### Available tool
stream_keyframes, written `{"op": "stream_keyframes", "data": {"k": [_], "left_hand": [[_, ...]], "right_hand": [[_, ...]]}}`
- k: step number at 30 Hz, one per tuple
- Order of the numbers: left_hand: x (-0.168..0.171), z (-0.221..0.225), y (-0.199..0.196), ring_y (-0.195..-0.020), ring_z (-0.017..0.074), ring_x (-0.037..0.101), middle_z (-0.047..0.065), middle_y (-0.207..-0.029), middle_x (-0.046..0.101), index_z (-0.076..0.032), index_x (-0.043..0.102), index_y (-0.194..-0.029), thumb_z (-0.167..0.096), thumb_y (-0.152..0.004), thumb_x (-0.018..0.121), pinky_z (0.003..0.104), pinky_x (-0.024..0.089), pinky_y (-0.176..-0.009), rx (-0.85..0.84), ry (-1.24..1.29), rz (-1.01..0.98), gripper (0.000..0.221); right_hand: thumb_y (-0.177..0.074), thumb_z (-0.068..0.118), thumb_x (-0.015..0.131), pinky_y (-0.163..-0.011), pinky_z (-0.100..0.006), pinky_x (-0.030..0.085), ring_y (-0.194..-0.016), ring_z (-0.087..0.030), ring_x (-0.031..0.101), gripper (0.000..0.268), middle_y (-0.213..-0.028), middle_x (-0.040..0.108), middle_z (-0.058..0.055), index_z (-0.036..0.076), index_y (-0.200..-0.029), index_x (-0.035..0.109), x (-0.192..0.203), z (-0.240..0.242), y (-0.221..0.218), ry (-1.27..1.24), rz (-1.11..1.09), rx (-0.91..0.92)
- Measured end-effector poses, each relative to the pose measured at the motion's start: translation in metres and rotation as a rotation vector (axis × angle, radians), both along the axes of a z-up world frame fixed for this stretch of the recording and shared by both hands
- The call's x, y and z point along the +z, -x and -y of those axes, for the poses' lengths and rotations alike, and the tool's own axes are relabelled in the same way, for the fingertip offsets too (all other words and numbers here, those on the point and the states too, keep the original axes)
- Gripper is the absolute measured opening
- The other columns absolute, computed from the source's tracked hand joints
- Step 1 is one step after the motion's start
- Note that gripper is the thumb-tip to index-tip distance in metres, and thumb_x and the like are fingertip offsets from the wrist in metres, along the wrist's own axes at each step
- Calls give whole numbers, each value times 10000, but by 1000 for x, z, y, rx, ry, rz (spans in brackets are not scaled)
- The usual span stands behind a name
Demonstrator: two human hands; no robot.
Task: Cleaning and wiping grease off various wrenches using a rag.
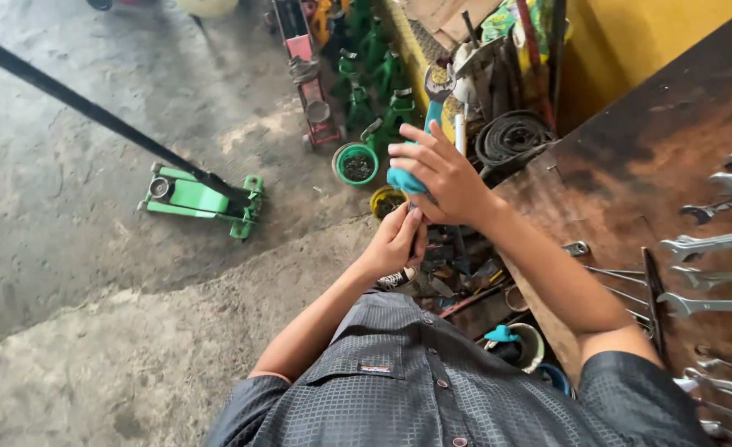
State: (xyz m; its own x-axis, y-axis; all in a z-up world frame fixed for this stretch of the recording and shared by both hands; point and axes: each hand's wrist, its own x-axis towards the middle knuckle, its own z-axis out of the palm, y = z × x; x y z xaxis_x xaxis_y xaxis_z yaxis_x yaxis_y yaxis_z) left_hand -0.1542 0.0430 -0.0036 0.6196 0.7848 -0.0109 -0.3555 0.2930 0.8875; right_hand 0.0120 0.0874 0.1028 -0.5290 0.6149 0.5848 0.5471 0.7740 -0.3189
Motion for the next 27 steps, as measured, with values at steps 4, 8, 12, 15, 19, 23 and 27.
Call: {"op": "stream_keyframes", "data": {"k": [4, 8, 12, 15, 19, 23, 27], "left_hand": [[4, 6, 2, -383, 124, 414, 30, -599, 492, -50, 474, -1082, -278, -1132, 346, 261, 347, -360, -8, -22, -36, 266], [11, 10, -3, -402, 120, 424, 29, -614, 499, -51, 478, -1095, -302, -1138, 355, 259, 357, -383, -144, -18, 11, 282], [15, 14, -15, -430, 106, 420, 27, -622, 495, -47, 491, -1106, -306, -1146, 374, 253, 353, -404, -289, -5, 39, 287], [26, 16, -25, -457, 106, 430, 29, -633, 499, -42, 499, -1110, -305, -1150, 382, 258, 362, -417, -391, -30, 23, 290], [35, 15, -38, -465, 107, 439, 31, -641, 509, -39, 500, -1111, -309, -1147, 379, 258, 369, -423, -511, -76, -9, 298], [27, 17, -55, -450, 105, 437, 33, -634, 520, -30, 499, -1100, -307, -1137, 386, 254, 362, -408, -612, -44, -18, 302], [28, 20, -71, -446, 95, 430, 23, -642, 519, -31, 503, -1109, -308, -1142, 379, 252, 356, -413, -732, -39, -15, 306]], "right_hand": [[-987, 337, 541, -1240, -555, 249, -1396, -376, 496, 402, -1328, 608, -137, 33, -1243, 604, -12, -5, -18, -95, 102, 124], [-1039, 315, 511, -1201, -538, 389, -1339, -346, 577, 348, -1270, 643, -126, 51, -1226, 641, -14, -6, -48, -223, 215, 122], [-1040, 283, 566, -1215, -568, 425, -1277, -348, 604, 201, -1146, 653, -116, 105, -1033, 661, -8, -15, -103, -425, 459, -59], [-1049, 212, 531, -1240, -577, 393, -1370, -375, 569, 252, -1257, 648, -136, 16, -1154, 648, 34, 5, -131, -280, 331, -149], [-1112, 222, 537, -1258, -577, 375, -1435, -352, 552, 248, -1348, 642, -125, 33, -1211, 662, 30, 46, -135, -302, 386, -421], [-1075, 290, 535, -1235, -563, 365, -1401, -357, 538, 315, -1304, 652, -141, 24, -1184, 664, 3, 90, -127, -209, 319, -306], [-1112, 342, 535, -1210, -519, 403, -1344, -348, 589, 363, -1240, 686, -148, 7, -1177, 659, -11, 123, -134, -288, 440, -315]]}}
